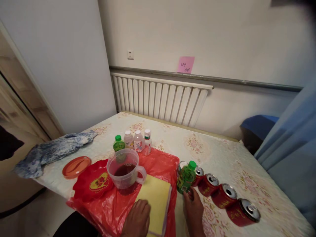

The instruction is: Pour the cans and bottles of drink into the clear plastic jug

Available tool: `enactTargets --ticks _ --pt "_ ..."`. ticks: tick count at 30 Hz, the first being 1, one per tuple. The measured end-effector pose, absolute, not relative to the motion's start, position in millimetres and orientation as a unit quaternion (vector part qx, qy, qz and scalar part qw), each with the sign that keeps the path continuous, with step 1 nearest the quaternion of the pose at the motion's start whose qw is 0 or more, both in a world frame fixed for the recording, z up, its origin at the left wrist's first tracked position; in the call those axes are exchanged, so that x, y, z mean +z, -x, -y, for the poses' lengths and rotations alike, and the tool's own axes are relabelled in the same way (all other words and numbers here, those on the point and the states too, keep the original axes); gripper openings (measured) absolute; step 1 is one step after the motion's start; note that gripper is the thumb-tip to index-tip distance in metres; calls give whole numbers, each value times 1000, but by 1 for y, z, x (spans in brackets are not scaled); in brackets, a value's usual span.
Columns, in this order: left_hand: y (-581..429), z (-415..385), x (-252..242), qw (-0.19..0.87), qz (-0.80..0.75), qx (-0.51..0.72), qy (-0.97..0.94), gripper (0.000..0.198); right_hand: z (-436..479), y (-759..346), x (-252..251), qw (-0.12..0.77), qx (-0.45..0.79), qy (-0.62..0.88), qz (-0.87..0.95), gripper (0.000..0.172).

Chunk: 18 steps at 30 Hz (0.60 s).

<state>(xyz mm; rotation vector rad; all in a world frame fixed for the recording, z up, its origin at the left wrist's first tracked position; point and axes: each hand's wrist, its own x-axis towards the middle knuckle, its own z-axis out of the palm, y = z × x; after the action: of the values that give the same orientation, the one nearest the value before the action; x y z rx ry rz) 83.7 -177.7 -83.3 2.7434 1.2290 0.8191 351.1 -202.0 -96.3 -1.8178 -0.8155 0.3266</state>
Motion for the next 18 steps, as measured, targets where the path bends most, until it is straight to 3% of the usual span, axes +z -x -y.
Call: enactTargets --ticks 18 --pt "-80 165 -116 2 -368 296 -882 23 204 -338 -80 544 106 765 328 49"
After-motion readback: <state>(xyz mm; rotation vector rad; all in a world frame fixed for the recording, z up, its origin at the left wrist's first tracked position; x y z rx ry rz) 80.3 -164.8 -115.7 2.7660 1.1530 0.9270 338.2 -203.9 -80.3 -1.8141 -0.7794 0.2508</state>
